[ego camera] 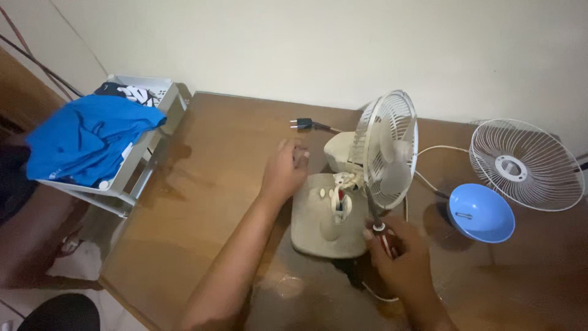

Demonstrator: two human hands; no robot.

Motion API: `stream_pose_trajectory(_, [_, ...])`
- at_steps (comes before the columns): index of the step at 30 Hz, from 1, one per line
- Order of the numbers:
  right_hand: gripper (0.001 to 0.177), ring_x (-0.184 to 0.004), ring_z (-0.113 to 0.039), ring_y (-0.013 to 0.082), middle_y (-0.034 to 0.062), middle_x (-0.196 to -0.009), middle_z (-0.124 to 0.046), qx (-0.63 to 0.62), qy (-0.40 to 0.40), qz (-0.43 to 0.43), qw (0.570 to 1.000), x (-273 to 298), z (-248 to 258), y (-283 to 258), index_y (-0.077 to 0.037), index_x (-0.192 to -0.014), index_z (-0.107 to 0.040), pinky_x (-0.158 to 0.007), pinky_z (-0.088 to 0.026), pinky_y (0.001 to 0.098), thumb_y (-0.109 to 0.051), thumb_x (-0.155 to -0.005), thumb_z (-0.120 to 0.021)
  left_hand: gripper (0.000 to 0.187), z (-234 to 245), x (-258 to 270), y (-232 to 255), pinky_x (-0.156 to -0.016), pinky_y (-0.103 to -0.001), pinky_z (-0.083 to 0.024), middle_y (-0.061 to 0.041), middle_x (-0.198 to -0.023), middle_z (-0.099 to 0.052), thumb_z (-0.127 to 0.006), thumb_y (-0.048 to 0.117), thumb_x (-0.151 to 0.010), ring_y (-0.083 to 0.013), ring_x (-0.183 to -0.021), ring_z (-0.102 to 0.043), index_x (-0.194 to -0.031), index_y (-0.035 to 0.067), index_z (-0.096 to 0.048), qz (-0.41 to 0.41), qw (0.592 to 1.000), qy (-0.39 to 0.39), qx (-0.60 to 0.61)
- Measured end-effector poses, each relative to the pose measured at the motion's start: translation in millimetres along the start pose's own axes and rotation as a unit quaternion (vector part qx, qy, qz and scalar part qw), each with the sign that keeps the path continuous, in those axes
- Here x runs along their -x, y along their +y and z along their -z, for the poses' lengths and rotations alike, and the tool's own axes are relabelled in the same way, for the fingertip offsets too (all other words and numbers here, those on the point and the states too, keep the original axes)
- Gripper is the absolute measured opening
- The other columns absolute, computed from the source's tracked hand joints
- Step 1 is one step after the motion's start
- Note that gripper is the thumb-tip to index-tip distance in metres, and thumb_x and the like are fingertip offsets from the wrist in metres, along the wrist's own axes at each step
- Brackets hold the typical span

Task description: The person disassembles a small table fan by removing the front grille and unscrewing the base. They then use a screwdriver to scrape black residue from the fan's power plug prongs into a small blue bowl. The person continues scraping the prongs repeatedly throughout the clip.

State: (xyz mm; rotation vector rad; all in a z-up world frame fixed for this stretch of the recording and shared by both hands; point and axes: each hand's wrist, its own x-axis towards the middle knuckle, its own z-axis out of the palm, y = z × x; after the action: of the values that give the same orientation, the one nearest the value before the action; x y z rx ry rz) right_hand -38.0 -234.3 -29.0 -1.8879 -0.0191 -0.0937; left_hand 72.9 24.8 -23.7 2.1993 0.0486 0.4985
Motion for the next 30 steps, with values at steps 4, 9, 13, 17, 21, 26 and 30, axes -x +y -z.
stream_pose_trajectory(4, [0.03, -0.06, -0.063, 0.011, 0.0068, -0.092, -0.067, -0.037, 0.003, 0.031, 0.999, -1.9, -2.0, 5.3, -0.003, -0.111, -0.071, -0.052, -0.049, 0.0255, -0.011, -0.083, -0.078, 0.024, -12.5, -31.1, -18.3, -0.093, -0.05, -0.05, -0.015, -0.119, -0.065, -0.064, 0.015, -0.093, -0.0405, -0.112, -0.061, -0.117, 0.01, -0.064, -0.015, 0.997, -0.015, -0.07])
stream_pose_trajectory(9, [0.028, -0.079, -0.068, 0.0066, 0.0035, -0.1, -0.069, -0.026, -0.006, 0.063, 0.998, -2.5, 3.8, 5.0, -0.002, -0.112, -0.069, -0.064, -0.056, 0.0225, -0.009, -0.085, -0.076, 0.049, -37.4, -61.0, -39.5, -0.094, -0.059, -0.045, -0.014, -0.144, -0.052, -0.068, 0.015, -0.087, -0.0438, -0.124, -0.053, -0.135, 0.012, -0.058, -0.074, 0.985, 0.013, -0.154])
stream_pose_trajectory(13, [0.027, -0.06, -0.058, 0.0103, 0.0072, -0.082, -0.067, -0.041, 0.009, -0.011, 0.999, -2.0, 1.4, 0.0, -0.002, -0.11, -0.07, -0.052, -0.046, 0.0263, -0.009, -0.085, -0.078, 0.054, -44.4, -59.0, -46.9, -0.097, -0.053, -0.046, -0.004, -0.153, -0.051, -0.066, 0.015, -0.089, -0.0443, -0.12, -0.052, -0.142, 0.021, -0.058, -0.06, 0.977, -0.027, -0.205])
stream_pose_trajectory(17, [0.024, -0.06, -0.061, 0.0109, 0.0063, -0.085, -0.068, -0.024, 0.004, -0.012, 1.0, -5.9, 1.7, -0.2, -0.002, -0.106, -0.07, -0.052, -0.048, 0.0265, -0.009, -0.084, -0.078, 0.049, -43.9, -58.6, -45.3, -0.098, -0.051, -0.047, -0.005, -0.147, -0.054, -0.067, 0.018, -0.089, -0.04, -0.12, -0.055, -0.137, 0.019, -0.058, -0.035, 0.978, -0.045, -0.2])
stream_pose_trajectory(21, [0.031, -0.079, -0.072, 0.0098, 0.003, -0.094, -0.072, 0.007, 0.001, 0.022, 1.0, -4.9, 2.1, 6.2, -0.004, -0.111, -0.068, -0.066, -0.058, 0.0243, -0.011, -0.082, -0.077, 0.032, -43.4, -55.5, -48.5, -0.103, -0.049, -0.047, -0.011, -0.131, -0.062, -0.066, 0.024, -0.099, -0.0334, -0.125, -0.056, -0.13, 0.017, -0.061, 0.066, 0.968, -0.097, -0.224])
stream_pose_trajectory(26, [0.03, -0.081, -0.073, 0.0143, 0.0076, -0.099, -0.07, 0.068, 0.016, 0.072, 0.995, -7.7, -0.2, 9.1, -0.006, -0.11, -0.074, -0.07, -0.059, 0.0279, -0.016, -0.083, -0.082, 0.041, -36.1, -49.3, -58.2, -0.098, -0.052, -0.044, -0.015, -0.133, -0.059, -0.069, 0.016, -0.09, -0.0398, -0.122, -0.054, -0.13, 0.014, -0.06, 0.0, 0.976, -0.047, -0.211])
stream_pose_trajectory(30, [0.052, -0.101, -0.067, 0.0183, 0.0107, -0.114, -0.067, 0.009, -0.067, 0.151, 0.986, -7.0, 0.8, 0.9, -0.003, -0.118, -0.071, -0.085, -0.056, 0.0313, -0.016, -0.071, -0.09, 0.035, -19.2, -28.7, -57.6, -0.102, -0.048, -0.046, -0.017, -0.123, -0.061, -0.07, 0.018, -0.089, -0.0392, -0.118, -0.055, -0.124, 0.016, -0.069, -0.04, 0.985, -0.017, -0.169])
